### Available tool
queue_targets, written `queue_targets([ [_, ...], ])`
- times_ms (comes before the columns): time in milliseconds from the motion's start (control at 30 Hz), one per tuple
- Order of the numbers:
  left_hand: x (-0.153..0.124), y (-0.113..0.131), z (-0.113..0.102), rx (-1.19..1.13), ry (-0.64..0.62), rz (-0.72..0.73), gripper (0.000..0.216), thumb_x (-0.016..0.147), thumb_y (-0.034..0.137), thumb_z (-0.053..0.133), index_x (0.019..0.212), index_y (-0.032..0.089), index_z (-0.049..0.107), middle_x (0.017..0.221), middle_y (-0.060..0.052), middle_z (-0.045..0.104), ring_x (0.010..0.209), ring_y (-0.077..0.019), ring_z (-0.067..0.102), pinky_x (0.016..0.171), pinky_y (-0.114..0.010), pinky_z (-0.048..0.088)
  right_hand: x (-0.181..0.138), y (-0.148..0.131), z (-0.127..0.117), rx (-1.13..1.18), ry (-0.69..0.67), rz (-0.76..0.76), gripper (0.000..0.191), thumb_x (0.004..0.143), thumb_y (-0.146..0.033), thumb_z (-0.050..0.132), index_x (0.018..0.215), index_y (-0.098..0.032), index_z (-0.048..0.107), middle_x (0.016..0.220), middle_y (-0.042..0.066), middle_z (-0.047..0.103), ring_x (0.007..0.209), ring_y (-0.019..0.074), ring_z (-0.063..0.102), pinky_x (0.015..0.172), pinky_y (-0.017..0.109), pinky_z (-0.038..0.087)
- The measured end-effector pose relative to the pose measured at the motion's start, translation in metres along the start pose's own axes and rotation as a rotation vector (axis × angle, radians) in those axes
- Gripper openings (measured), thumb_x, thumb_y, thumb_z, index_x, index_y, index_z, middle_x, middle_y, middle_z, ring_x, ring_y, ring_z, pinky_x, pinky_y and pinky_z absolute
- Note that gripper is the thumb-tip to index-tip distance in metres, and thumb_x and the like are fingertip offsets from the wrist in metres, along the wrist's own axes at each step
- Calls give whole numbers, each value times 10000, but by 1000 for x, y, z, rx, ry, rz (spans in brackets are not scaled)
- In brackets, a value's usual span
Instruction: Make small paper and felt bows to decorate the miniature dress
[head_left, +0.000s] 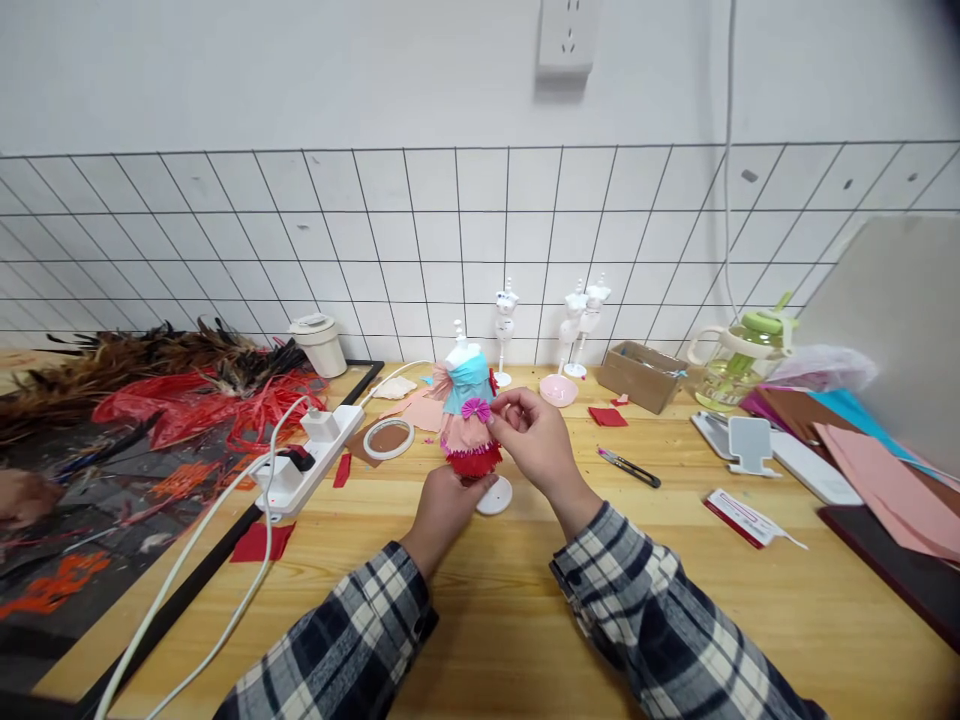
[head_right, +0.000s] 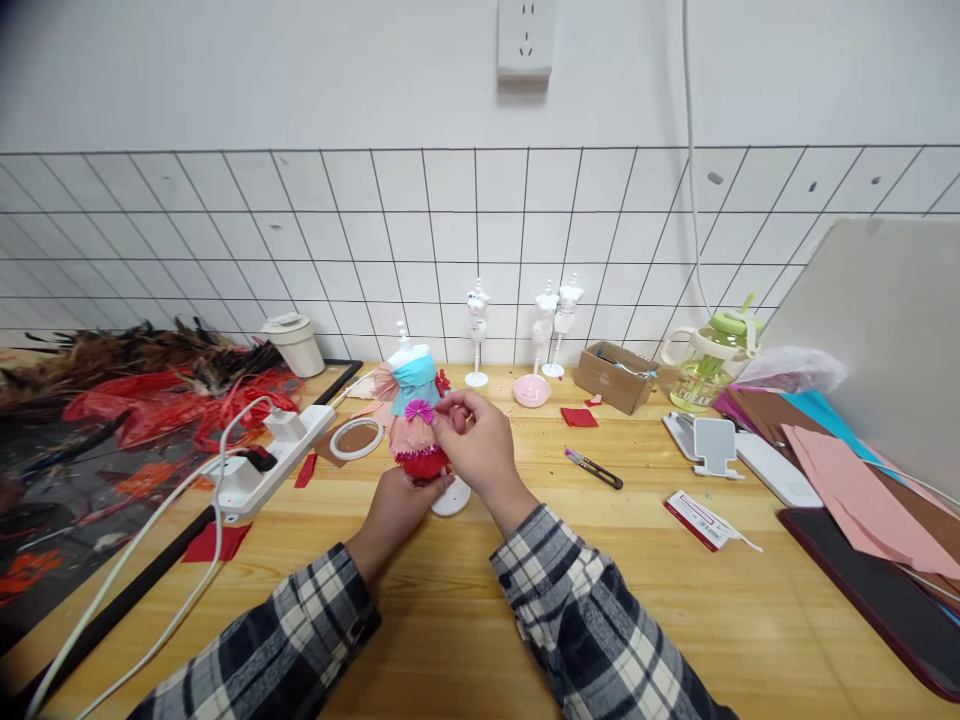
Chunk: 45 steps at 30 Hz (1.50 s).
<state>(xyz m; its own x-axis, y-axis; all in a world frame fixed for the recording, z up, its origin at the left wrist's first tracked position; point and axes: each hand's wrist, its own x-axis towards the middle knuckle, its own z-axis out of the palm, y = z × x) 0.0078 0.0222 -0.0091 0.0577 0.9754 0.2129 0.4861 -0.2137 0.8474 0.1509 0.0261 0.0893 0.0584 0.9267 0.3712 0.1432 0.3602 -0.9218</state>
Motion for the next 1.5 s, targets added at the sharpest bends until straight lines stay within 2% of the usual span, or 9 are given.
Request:
queue_targets([
  [133,-1,-2,2,-46,-27,-22,243,748,387,672,745,147,708,701,-37,727,650,-182,651,592,-240,456,-2,-5,-2,57,24,-9,142,712,-261,563,796,-176,640,568,-57,447,522,101,412,513,224,341],
  [300,-1,-3,1,14,-18,-2,241,755,391,666,751,154,713,707,-38,728,642,-179,644,587,-242,442,-1,-5,0,16,42,71,152,697,-310,623,749,-168,641,543,-61,427,519,99,401,506,224,334],
  [467,1,-6,0,93,21,-18,258,751,407,675,732,152,715,689,-44,723,617,-181,633,575,-251,431,-1,-6,1,186,-89,212,202,701,-353,624,723,-153,648,601,-32,545,528,91,432,507,219,352],
  [567,0,-6,0,75,11,-16,268,756,418,670,757,155,723,704,-45,729,627,-185,643,584,-255,438,-1,-7,-1,200,-120,243,215,713,-364,620,731,-153,654,607,-33,552,512,83,415,495,214,341],
  [800,-2,-3,1,20,-17,-15,236,758,395,672,733,162,702,698,-31,728,634,-183,650,573,-244,435,2,-4,-4,89,7,113,234,708,-378,634,785,-157,644,566,-51,478,534,101,429,508,221,346],
  [1133,-1,4,-6,156,-19,69,199,770,353,662,734,169,724,729,-40,735,669,-186,646,617,-256,431,-1,-11,-7,-197,141,2,220,735,-389,641,665,-189,581,471,-91,314,461,87,333,478,218,273],
  [1333,2,-6,-2,65,-43,51,233,786,373,640,797,165,745,770,-50,752,712,-202,665,622,-253,458,-6,-8,-5,-144,192,-87,225,754,-353,637,711,-210,468,480,-104,355,451,85,351,479,211,292],
  [1433,2,-8,-1,46,-43,33,273,786,406,636,810,160,751,793,-64,757,736,-218,676,629,-261,474,-7,-7,-6,-74,246,-152,131,799,-304,580,797,-213,485,521,-98,352,463,92,354,483,214,310],
  [1500,2,-8,-2,16,-50,30,282,789,411,632,836,160,753,813,-65,759,751,-221,682,652,-268,487,-6,-8,-7,-97,315,-216,84,806,-258,554,868,-204,537,599,-68,417,517,102,398,522,225,348],
])
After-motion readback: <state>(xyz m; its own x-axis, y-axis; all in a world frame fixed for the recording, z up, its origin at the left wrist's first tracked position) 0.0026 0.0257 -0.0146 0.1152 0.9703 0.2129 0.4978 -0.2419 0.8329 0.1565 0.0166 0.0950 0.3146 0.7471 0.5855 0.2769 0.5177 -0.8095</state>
